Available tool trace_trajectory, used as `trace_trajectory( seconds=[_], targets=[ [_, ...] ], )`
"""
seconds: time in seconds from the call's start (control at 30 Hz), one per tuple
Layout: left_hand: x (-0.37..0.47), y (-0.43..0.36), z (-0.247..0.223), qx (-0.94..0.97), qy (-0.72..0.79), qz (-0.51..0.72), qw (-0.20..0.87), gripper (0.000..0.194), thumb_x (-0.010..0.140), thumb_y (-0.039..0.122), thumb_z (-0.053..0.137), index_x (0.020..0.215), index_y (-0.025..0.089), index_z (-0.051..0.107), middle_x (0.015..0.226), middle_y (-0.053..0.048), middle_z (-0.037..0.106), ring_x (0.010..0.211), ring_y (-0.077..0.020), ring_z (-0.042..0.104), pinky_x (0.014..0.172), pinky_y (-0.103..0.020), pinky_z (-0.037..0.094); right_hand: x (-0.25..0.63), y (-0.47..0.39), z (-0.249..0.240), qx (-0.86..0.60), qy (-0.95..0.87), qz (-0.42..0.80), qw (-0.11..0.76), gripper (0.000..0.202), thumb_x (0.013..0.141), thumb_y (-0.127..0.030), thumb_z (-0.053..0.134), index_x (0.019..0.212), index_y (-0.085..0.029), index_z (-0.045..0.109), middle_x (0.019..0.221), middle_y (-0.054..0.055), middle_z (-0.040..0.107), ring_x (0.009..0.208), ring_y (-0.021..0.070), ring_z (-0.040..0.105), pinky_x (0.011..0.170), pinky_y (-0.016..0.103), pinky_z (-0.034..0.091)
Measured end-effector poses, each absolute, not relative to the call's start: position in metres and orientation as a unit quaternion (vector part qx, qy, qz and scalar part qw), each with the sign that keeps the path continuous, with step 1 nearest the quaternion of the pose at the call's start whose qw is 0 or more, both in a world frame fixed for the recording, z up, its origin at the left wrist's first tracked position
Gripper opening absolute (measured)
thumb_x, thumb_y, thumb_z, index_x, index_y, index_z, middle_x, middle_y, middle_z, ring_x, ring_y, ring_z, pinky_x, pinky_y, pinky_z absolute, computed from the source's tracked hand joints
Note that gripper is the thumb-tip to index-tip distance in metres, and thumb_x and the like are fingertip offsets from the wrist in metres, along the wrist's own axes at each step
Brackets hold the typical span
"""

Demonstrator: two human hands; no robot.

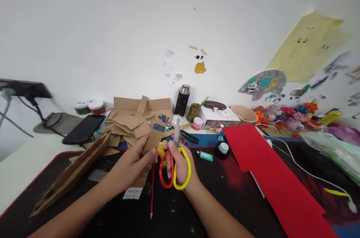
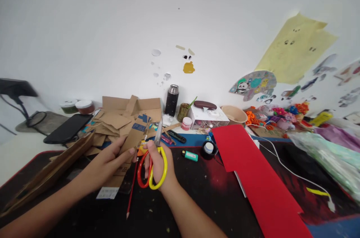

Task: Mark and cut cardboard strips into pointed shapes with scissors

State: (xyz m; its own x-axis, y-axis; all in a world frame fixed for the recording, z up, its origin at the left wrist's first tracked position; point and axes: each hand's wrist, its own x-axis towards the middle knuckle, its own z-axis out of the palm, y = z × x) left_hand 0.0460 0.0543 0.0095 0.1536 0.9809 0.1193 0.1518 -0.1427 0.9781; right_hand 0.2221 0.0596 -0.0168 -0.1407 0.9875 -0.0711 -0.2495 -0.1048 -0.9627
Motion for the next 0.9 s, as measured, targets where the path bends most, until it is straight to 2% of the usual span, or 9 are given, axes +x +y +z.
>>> trace_trajectory(
  seconds=[0.13,0.27,0.4,0.47,0.53,0.63,0.77,0.83,0.9],
  targets=[
    [0.045,0.053,0.005,0.65,0.49,0.424,0.397,0.051,0.091,0.057,0.073,0.131,0.026,0.075,0.124,-0.01,0.083,0.125,-0.0393,0.074,0.115,-0.05,0.055,0.223,0.06,-0.014,-0.41,-0.436,0.625,0.502,0.079,0.084,-0.093,0.069,0.104,-0.017,0.069,0.043,-0.01,0.052,0.029,0.0105,0.041,0.032,0.021,0.032],
    [0.043,0.052,-0.003,0.742,0.492,0.364,0.276,0.058,0.104,0.05,0.057,0.156,0.026,0.062,0.151,-0.013,0.072,0.142,-0.0375,0.066,0.121,-0.05,0.049,0.222,0.059,-0.013,-0.39,-0.438,0.633,0.505,0.077,0.083,-0.092,0.071,0.103,-0.018,0.066,0.044,-0.01,0.053,0.029,0.0104,0.043,0.032,0.02,0.031],
    [0.043,0.05,-0.008,0.825,0.482,0.282,0.083,0.057,0.109,0.035,0.044,0.164,0.028,0.057,0.127,-0.014,0.078,0.116,-0.0351,0.074,0.108,-0.05,0.056,0.221,0.058,-0.015,-0.377,-0.44,0.63,0.517,0.073,0.082,-0.094,0.071,0.09,-0.023,0.059,0.046,-0.009,0.054,0.029,0.0101,0.043,0.031,0.02,0.03],
    [0.044,0.049,-0.01,0.833,0.49,0.256,0.007,0.056,0.108,0.033,0.045,0.161,0.026,0.061,0.11,-0.014,0.077,0.102,-0.0348,0.073,0.101,-0.05,0.057,0.22,0.057,-0.014,-0.38,-0.443,0.628,0.514,0.07,0.083,-0.092,0.072,0.083,-0.024,0.057,0.045,-0.009,0.053,0.03,0.0101,0.043,0.032,0.021,0.031],
    [0.044,0.048,-0.012,0.83,0.501,0.245,-0.028,0.057,0.107,0.036,0.049,0.162,0.026,0.06,0.106,-0.015,0.074,0.099,-0.0353,0.071,0.099,-0.05,0.056,0.221,0.057,-0.013,-0.39,-0.445,0.627,0.508,0.069,0.085,-0.089,0.071,0.072,-0.024,0.055,0.043,-0.007,0.051,0.03,0.0098,0.042,0.033,0.022,0.03],
    [0.044,0.047,-0.014,0.823,0.501,0.267,0.001,0.063,0.106,0.041,0.054,0.167,0.029,0.052,0.119,-0.015,0.075,0.111,-0.0368,0.071,0.105,-0.051,0.055,0.223,0.057,-0.01,-0.409,-0.445,0.624,0.495,0.075,0.093,-0.086,0.063,0.053,-0.024,0.051,0.037,-0.004,0.045,0.03,0.009,0.039,0.037,0.023,0.029],
    [0.035,0.05,-0.009,0.806,0.48,0.31,0.156,0.076,0.101,0.05,0.064,0.172,0.032,0.043,0.147,-0.014,0.071,0.131,-0.0381,0.069,0.112,-0.05,0.054,0.228,0.061,-0.009,-0.424,-0.427,0.626,0.497,0.078,0.096,-0.08,0.06,0.044,-0.022,0.051,0.034,-0.002,0.042,0.03,0.0083,0.038,0.04,0.024,0.027],
    [0.026,0.054,-0.001,0.772,0.481,0.326,0.256,0.079,0.097,0.058,0.07,0.169,0.033,0.049,0.14,-0.013,0.076,0.124,-0.0375,0.073,0.106,-0.047,0.059,0.23,0.064,-0.01,-0.42,-0.408,0.629,0.511,0.075,0.092,-0.076,0.067,0.044,-0.022,0.051,0.035,-0.002,0.042,0.03,0.0081,0.038,0.039,0.024,0.024],
    [0.018,0.06,0.007,0.727,0.489,0.34,0.34,0.069,0.093,0.064,0.073,0.154,0.033,0.066,0.121,-0.01,0.081,0.112,-0.0368,0.076,0.095,-0.044,0.062,0.231,0.066,-0.011,-0.417,-0.395,0.632,0.52,0.073,0.088,-0.075,0.072,0.044,-0.022,0.05,0.036,-0.003,0.041,0.029,0.0081,0.038,0.037,0.023,0.024]
  ],
)
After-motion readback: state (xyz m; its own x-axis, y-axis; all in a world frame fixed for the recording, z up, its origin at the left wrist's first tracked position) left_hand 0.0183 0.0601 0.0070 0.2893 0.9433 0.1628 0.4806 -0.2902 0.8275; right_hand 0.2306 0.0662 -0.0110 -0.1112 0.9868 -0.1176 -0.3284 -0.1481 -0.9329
